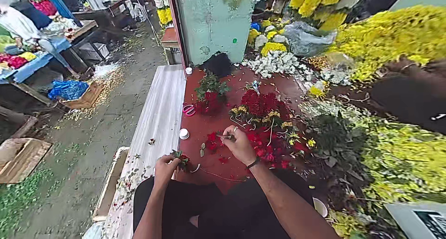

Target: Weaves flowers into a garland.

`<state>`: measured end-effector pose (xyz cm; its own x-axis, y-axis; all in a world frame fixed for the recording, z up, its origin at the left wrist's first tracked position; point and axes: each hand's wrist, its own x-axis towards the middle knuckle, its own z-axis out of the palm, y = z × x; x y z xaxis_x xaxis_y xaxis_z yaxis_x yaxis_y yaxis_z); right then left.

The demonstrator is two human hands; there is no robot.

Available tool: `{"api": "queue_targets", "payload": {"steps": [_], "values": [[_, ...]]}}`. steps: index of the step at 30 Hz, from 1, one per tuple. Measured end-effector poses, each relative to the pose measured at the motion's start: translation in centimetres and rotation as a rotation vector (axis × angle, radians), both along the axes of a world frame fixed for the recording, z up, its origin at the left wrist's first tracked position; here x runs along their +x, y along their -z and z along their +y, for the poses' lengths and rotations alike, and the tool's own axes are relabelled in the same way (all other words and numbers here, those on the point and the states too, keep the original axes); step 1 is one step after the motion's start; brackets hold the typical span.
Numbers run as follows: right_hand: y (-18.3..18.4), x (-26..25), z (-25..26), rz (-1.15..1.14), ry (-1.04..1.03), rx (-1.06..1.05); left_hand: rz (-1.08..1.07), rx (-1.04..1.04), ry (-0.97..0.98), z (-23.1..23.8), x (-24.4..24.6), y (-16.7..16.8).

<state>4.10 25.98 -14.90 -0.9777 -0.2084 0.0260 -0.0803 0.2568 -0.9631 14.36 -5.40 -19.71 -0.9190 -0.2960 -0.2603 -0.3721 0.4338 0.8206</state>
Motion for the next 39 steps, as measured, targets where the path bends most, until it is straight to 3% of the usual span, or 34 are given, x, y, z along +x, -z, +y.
{"api": "queue_targets", "payload": {"steps": [13, 23, 39], "values": [[-1.1, 0.6, 1.0, -0.108, -0.163, -0.404, 0.002, 0.022, -0.021, -0.2, 0.0, 0.1], [-0.6, 0.5, 0.5, -0.218, 0.114, -0.324, -0.023, 0.024, -0.018, -0.4, 0.1, 0.0], [-0.8, 0.2, 1.4, -0.288, 0.057, -0.311, -0.022, 0.027, -0.013, -0.3, 0.1, 0.1]]}}
